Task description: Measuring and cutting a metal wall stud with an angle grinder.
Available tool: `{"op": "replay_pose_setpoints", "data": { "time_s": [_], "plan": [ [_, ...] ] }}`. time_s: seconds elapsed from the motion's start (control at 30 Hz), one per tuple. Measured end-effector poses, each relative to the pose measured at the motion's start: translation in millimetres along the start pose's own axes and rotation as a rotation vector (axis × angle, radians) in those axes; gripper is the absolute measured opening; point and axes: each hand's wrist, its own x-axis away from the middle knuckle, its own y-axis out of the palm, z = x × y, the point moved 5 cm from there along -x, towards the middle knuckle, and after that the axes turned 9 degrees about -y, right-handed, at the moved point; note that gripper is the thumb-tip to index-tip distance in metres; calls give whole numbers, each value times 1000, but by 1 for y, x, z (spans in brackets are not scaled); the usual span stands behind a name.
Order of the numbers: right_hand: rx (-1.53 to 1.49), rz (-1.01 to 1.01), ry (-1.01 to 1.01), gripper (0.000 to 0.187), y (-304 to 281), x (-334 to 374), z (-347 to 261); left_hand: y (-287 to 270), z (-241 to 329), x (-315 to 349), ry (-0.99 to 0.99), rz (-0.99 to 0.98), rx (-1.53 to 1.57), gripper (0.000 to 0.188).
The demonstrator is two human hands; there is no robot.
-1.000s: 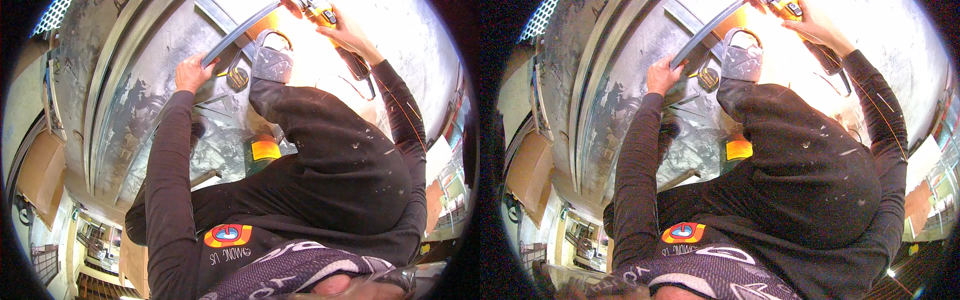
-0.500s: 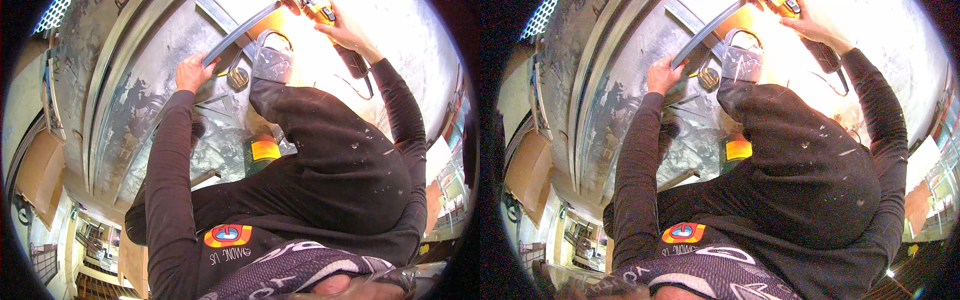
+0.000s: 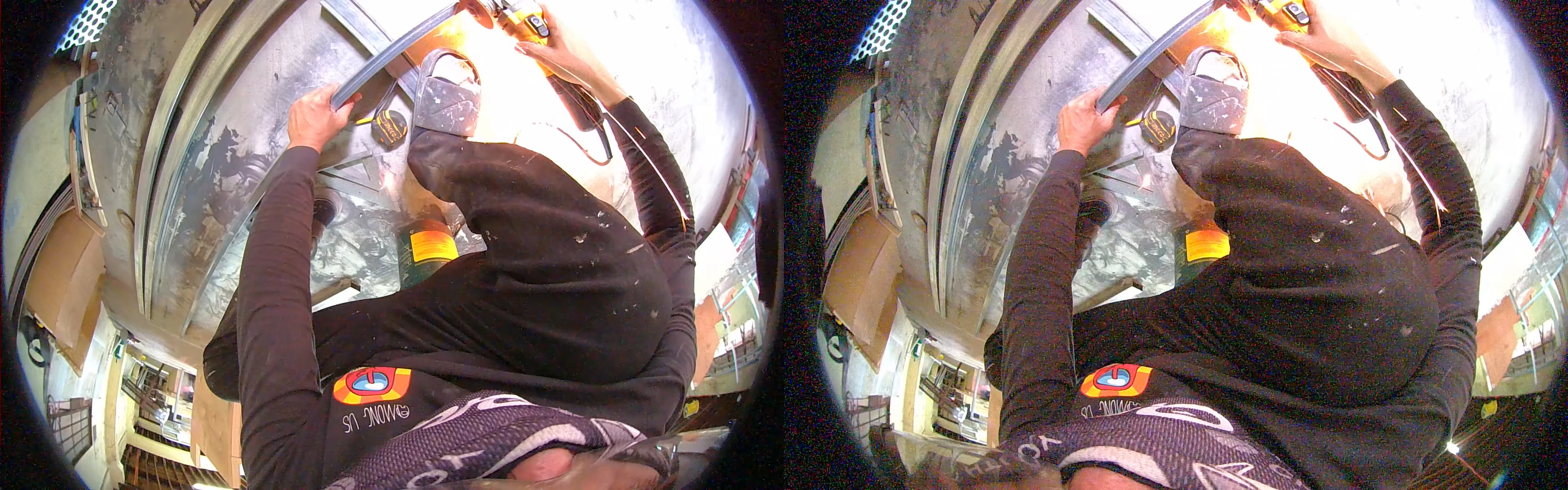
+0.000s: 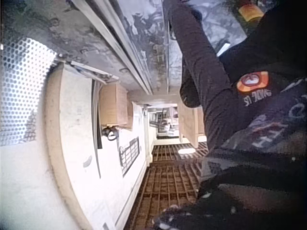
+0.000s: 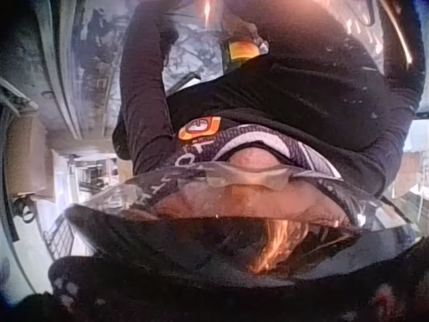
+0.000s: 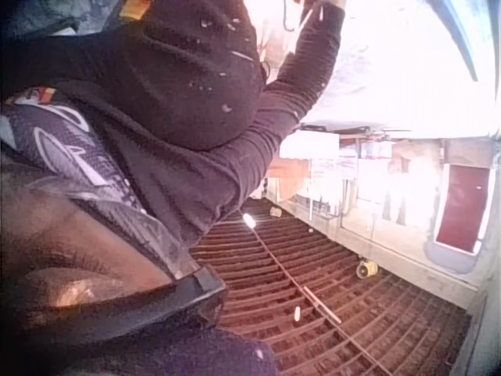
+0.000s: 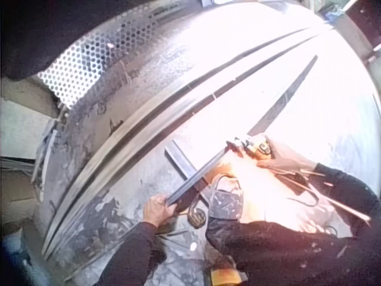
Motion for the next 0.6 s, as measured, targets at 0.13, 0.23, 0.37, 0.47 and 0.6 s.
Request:
{"op": "replay_pose_setpoints", "data": {
  "time_s": [0.13, 0.23, 0.37, 0.47, 0.6],
  "plan": [
    [-30, 32, -15, 80, -1, 0, -6, 0, 0, 0, -10, -14, -14, 31],
    [-57, 10, -11, 82, -1, -1, -6, -1, -2, 1, -3, 0, -7, 31],
    [-8, 58, -80, 85, -1, -6, 2, -1, 0, 1, 4, 13, -11, 30],
    [60, 79, -87, 85, 0, -7, 6, 0, 0, 1, 9, 19, 1, 30],
    [-53, 60, -120, 85, 0, -4, -2, 5, -7, 1, 21, 22, 20, 33]
  ]
}}
